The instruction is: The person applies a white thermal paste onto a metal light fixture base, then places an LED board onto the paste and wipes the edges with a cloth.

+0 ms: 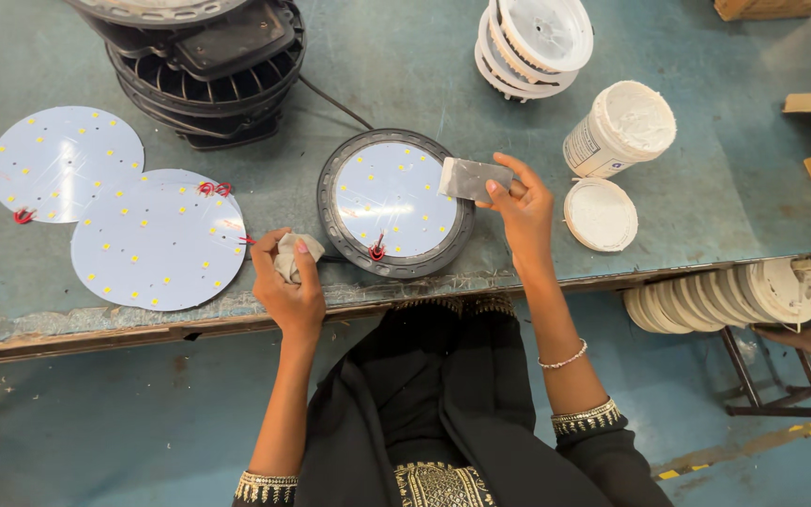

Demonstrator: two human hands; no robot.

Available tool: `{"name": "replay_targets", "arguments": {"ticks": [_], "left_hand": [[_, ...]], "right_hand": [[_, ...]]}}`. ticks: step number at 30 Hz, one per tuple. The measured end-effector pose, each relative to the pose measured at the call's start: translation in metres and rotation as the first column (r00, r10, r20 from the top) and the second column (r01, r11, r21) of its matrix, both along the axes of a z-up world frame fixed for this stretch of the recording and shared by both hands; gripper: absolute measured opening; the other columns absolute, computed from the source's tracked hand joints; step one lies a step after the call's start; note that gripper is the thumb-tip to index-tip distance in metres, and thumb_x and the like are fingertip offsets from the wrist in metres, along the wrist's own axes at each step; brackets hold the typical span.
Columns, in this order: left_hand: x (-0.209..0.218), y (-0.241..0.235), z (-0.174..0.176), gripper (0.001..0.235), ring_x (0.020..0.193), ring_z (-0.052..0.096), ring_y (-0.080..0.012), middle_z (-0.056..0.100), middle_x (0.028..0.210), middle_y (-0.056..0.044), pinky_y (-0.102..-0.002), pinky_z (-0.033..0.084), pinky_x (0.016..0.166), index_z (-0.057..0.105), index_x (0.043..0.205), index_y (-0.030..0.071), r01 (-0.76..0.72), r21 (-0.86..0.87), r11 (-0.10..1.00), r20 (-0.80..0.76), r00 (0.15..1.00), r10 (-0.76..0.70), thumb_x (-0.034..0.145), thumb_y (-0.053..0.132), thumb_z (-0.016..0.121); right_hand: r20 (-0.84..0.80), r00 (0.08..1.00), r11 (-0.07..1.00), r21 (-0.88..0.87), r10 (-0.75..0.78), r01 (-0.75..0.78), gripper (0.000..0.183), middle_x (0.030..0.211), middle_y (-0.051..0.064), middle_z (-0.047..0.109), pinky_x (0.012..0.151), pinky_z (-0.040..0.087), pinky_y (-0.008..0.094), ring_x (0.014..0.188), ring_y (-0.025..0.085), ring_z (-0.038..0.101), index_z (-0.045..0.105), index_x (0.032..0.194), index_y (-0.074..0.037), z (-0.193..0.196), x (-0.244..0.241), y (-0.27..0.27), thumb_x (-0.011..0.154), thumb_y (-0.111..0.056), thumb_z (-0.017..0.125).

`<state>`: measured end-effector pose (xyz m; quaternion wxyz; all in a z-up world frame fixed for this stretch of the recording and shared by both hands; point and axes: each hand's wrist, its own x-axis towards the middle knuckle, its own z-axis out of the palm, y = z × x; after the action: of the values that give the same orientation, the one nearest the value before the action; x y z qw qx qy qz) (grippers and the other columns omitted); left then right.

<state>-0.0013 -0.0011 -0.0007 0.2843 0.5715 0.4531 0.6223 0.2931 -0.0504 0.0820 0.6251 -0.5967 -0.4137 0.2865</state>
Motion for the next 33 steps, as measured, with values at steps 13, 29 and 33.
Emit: {"name": "replay_targets", "arguments": {"ticks": [13,29,33], "left_hand": [[0.000,0.000,0.002,0.025,0.091,0.070,-0.0243,0.071,0.107,-0.015,-0.035,0.055,0.083,0.061,0.122,-0.001,-0.025,-0.004,1.000,-0.030,0.999,0.025,0.104,0.016,0.065],[0.000,0.001,0.002,0.026,0.090,0.070,-0.0233,0.071,0.106,-0.015,-0.034,0.055,0.081,0.061,0.121,-0.001,-0.009,-0.019,1.000,-0.012,1.000,0.009,0.104,0.018,0.065],[0.000,0.001,0.001,0.026,0.091,0.070,-0.0233,0.071,0.107,-0.015,-0.035,0.055,0.082,0.061,0.122,-0.001,-0.014,-0.003,1.000,-0.018,1.000,0.014,0.105,0.018,0.064]], "right_hand": [[-0.095,0.993,0.996,-0.052,0.068,-0.073,0.049,0.111,0.014,0.076,0.087,0.062,0.034,0.101,0.017,0.074,0.057,0.141,0.002,0.013,-0.003,-0.017,0.096,-0.011,0.070],[-0.005,0.993,0.990,-0.088,0.115,-0.115,0.043,0.108,0.015,0.075,0.087,0.062,0.035,0.096,0.016,0.072,0.060,0.138,0.004,0.011,-0.026,-0.032,0.097,-0.008,0.068],[-0.004,0.993,0.989,-0.093,0.116,-0.116,0.042,0.108,0.015,0.075,0.087,0.063,0.035,0.097,0.016,0.072,0.060,0.137,0.004,0.010,-0.026,-0.033,0.097,-0.009,0.068]]}}
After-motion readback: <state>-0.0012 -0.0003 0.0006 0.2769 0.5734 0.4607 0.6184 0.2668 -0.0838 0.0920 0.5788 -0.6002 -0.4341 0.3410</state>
